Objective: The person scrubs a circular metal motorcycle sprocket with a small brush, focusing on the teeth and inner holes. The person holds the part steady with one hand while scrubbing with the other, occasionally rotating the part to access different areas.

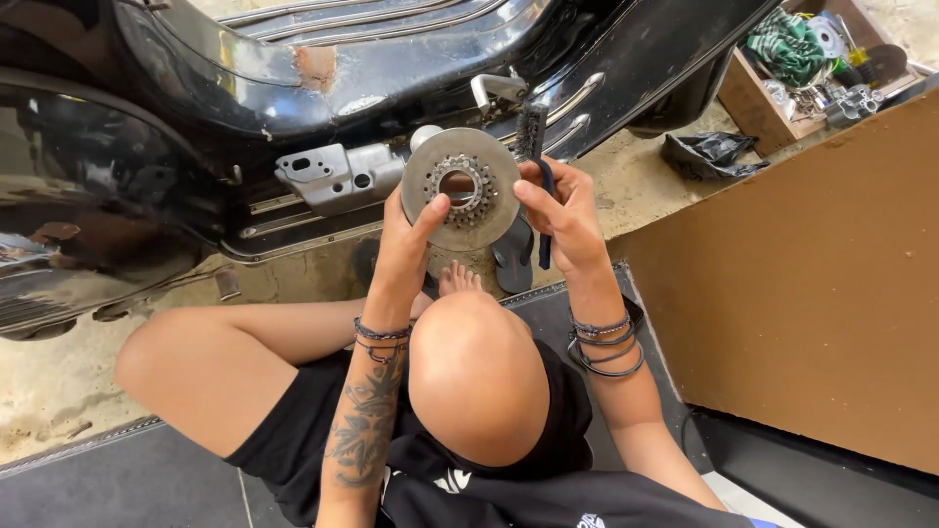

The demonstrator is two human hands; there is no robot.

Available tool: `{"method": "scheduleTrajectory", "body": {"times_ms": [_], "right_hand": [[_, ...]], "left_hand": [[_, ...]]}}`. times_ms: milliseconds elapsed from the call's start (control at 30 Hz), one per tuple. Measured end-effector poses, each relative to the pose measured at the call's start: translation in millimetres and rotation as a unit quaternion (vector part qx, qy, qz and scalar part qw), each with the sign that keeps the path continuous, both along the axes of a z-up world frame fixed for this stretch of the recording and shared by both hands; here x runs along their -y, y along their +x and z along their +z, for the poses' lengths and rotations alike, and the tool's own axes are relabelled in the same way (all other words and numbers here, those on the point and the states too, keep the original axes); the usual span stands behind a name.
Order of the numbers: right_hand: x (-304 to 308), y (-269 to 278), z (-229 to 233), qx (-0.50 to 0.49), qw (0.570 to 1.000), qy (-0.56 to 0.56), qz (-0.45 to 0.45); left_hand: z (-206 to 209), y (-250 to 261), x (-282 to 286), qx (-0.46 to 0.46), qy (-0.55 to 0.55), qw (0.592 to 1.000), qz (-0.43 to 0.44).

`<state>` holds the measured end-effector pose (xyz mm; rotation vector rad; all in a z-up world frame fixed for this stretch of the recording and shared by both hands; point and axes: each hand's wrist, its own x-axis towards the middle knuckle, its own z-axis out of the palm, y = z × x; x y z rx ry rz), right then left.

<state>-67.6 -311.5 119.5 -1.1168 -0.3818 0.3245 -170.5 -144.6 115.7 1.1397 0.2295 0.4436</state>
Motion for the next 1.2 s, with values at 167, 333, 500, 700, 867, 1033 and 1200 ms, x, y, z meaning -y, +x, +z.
{"method": "scheduleTrajectory", "body": {"times_ms": [167, 333, 500, 700, 867, 1033, 1200], "right_hand": [[-4, 2, 3, 0.007, 1.0, 0.003, 0.01], [-17, 20, 3, 0.006, 1.0, 0.012, 0.009], [-34, 43, 16, 0.046, 0.993, -0.102, 0.04], [-67, 99, -31, 0.054, 0.967, -0.218, 0.118], [-91, 109, -64, 0.024, 0.948, -0.299, 0.105], [-103, 109, -85, -0.001, 0.942, -0.311, 0.125], [-110, 112, -104, -0.044, 0.925, -0.332, 0.181]], "left_hand": [[6, 3, -3, -0.013, -0.01, 1.0, 0.009], [25, 24, -9, -0.073, -0.056, 0.996, 0.017], [5, 53, -28, -0.107, -0.056, 0.992, 0.023], [-3, 92, -66, -0.127, 0.057, 0.989, 0.056], [-27, 153, -133, -0.144, 0.15, 0.973, -0.101], [-64, 183, -172, -0.168, 0.201, 0.941, -0.214], [-107, 175, -180, -0.225, 0.303, 0.908, -0.183]]}}
